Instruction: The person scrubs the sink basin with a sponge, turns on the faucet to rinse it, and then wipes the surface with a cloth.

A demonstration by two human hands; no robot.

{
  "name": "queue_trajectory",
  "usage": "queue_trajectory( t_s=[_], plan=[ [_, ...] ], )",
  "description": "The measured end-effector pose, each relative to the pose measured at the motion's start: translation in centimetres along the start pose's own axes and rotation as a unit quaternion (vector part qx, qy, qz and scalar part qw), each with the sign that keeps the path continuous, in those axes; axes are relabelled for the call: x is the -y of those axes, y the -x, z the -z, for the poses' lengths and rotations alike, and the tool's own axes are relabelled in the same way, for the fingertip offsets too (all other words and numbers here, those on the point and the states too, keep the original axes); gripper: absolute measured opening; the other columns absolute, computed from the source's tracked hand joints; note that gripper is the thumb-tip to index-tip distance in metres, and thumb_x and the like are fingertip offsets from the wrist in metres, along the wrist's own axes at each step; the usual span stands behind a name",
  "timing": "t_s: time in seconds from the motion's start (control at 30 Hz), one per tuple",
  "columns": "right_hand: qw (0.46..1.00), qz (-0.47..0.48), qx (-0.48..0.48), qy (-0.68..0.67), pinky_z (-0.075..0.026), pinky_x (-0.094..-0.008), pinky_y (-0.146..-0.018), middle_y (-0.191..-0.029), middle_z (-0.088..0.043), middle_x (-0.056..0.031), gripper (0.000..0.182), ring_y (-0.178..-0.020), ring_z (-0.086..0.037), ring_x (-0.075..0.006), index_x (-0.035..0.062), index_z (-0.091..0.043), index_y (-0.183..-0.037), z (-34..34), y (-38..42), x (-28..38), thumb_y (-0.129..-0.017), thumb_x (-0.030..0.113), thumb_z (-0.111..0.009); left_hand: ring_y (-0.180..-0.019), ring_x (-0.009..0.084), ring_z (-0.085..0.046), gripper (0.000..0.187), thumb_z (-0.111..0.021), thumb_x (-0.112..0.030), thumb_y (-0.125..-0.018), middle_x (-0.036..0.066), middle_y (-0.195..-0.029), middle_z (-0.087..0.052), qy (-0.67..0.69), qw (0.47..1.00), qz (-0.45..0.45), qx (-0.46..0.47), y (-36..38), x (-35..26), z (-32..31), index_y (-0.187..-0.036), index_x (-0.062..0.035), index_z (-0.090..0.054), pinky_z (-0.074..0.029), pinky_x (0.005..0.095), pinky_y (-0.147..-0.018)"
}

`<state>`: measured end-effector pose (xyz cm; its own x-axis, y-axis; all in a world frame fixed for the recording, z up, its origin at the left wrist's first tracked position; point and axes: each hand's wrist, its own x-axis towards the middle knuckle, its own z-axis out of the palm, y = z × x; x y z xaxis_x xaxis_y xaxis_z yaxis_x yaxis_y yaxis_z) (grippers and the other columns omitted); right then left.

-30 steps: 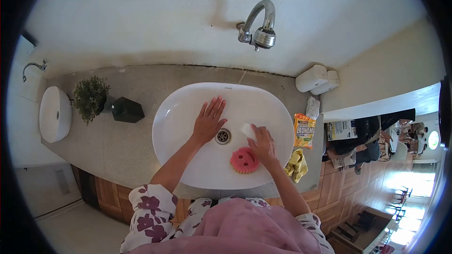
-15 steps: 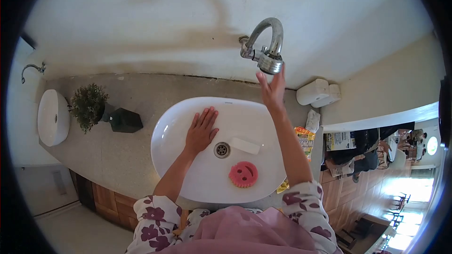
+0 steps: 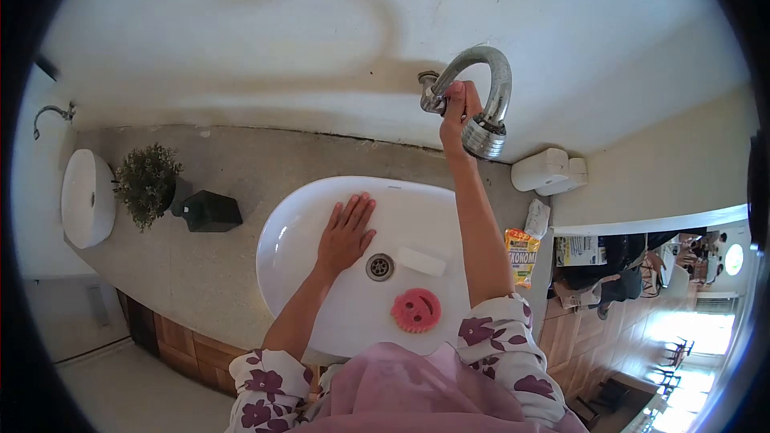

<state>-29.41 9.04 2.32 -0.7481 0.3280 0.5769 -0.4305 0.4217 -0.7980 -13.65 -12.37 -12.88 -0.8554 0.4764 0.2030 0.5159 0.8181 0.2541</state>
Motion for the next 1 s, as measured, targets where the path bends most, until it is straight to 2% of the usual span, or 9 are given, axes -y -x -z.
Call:
queue_trajectory(
  t_s=[0.23, 0.37, 0.4, 0.47, 0.57, 0.7, 0.8, 0.9, 1.0],
  plan=[
    [0.999, -0.012, 0.014, -0.034, -0.031, -0.0255, -0.053, -0.064, -0.046, 0.0004, 0.042, -0.06, -0.037, -0.0064, 0.0037, -0.049, -0.074, 0.2, 0.0, 1.1, -0.104, 0.032, -0.042, -0.143, 0.0199, -0.028, 0.063, -0.051, -0.037, -0.094, 0.004, -0.156, -0.03, -0.005, 1.0, -0.003, -0.001, 0.3, -0.1, -0.1, -0.149, -0.0122, -0.033, -0.021, 0.0416, -0.117],
    [0.999, 0.009, 0.018, -0.034, -0.04, -0.025, -0.063, -0.077, -0.051, 0.0002, 0.031, -0.07, -0.044, -0.0071, 0.0019, -0.055, -0.114, 1.2, 1.1, -0.3, -0.101, 0.03, -0.051, -0.144, 0.02, -0.027, 0.064, -0.051, -0.037, -0.094, 0.005, -0.156, -0.029, -0.007, 1.0, -0.012, -0.019, 0.1, 0.0, -0.1, -0.15, -0.0115, -0.032, -0.02, 0.0418, -0.117],
    [0.999, -0.042, 0.032, 0.002, -0.046, -0.0287, -0.075, -0.093, -0.06, -0.0056, 0.043, -0.085, -0.056, -0.0136, 0.0027, -0.046, -0.131, 2.8, 2.3, -1.2, -0.097, 0.025, -0.059, -0.144, 0.0199, -0.027, 0.064, -0.051, -0.037, -0.095, 0.005, -0.156, -0.029, -0.008, 1.0, -0.015, -0.024, 0.1, 0.0, -0.1, -0.15, -0.011, -0.031, -0.02, 0.042, -0.117],
    [0.991, -0.075, 0.044, 0.098, -0.042, -0.0432, -0.095, -0.125, -0.055, -0.0199, 0.065, -0.116, -0.052, -0.0361, 0.0045, -0.034, -0.143, 5.1, 6.7, 0.9, -0.089, 0.021, -0.065, -0.144, 0.0208, -0.026, 0.065, -0.05, -0.037, -0.095, 0.006, -0.156, -0.028, -0.008, 0.999, -0.015, -0.027, 0.3, 0.1, -0.4, -0.15, -0.0097, -0.03, -0.019, 0.0423, -0.117],
    [0.958, -0.032, 0.209, 0.196, -0.043, -0.046, -0.096, -0.12, -0.055, -0.0163, 0.054, -0.113, -0.053, -0.0352, 0.0048, -0.05, -0.133, 9.3, 16.7, 0.4, -0.088, 0.027, -0.068, -0.145, 0.0227, -0.025, 0.066, -0.049, -0.039, -0.096, 0.008, -0.157, -0.027, -0.011, 0.999, 0.014, -0.05, 0.5, 0.5, -0.9, -0.15, -0.0069, -0.028, -0.019, 0.0432, -0.117],
    [0.876, -0.076, 0.383, 0.282, -0.041, -0.0452, -0.099, -0.125, -0.054, -0.0146, 0.055, -0.116, -0.051, -0.0326, 0.0087, -0.052, -0.132, 12.9, 24.5, 2.5, -0.083, 0.027, -0.071, -0.145, 0.0252, -0.024, 0.068, -0.047, -0.042, -0.097, 0.012, -0.157, -0.025, 0.036, 0.987, 0.087, -0.132, -1.2, 0.2, -1.5, -0.15, -0.0037, -0.027, -0.018, 0.0449, -0.117],
    [0.855, -0.048, 0.39, 0.34, -0.039, -0.0451, -0.1, -0.128, -0.051, -0.0151, 0.058, -0.119, -0.048, -0.0337, 0.0094, -0.051, -0.133, 13.2, 26.2, 3.6, -0.081, 0.026, -0.072, -0.144, 0.0261, -0.025, 0.066, -0.047, -0.041, -0.098, 0.012, -0.156, -0.028, 0.102, 0.96, 0.111, -0.236, -3.2, -2.2, -2.8, -0.149, -0.0037, -0.028, -0.019, 0.0451, -0.117],
    [0.855, -0.069, 0.375, 0.35, -0.041, -0.0452, -0.1, -0.13, -0.051, -0.0154, 0.062, -0.119, -0.049, -0.0357, 0.0103, -0.05, -0.133, 12.8, 26.7, 3.6, -0.077, 0.017, -0.074, -0.145, 0.0281, -0.023, 0.065, -0.044, -0.04, -0.099, 0.014, -0.156, -0.026, 0.065, 0.994, -0.003, -0.084, -4.6, -4.4, -3.2, -0.15, -0.0029, -0.027, -0.02, 0.0465, -0.116],
    [0.866, -0.054, 0.354, 0.35, -0.041, -0.0447, -0.099, -0.128, -0.052, -0.0151, 0.06, -0.117, -0.05, -0.0344, 0.0101, -0.051, -0.132, 12.8, 27.4, 2.6, -0.075, 0.01, -0.072, -0.144, 0.0255, -0.027, 0.06, -0.047, -0.035, -0.099, 0.01, -0.155, -0.031, 0.107, 0.983, -0.044, -0.14, -8.1, -8.1, -1.1, -0.148, -0.0049, -0.031, -0.024, 0.0429, -0.116]
  ],
)
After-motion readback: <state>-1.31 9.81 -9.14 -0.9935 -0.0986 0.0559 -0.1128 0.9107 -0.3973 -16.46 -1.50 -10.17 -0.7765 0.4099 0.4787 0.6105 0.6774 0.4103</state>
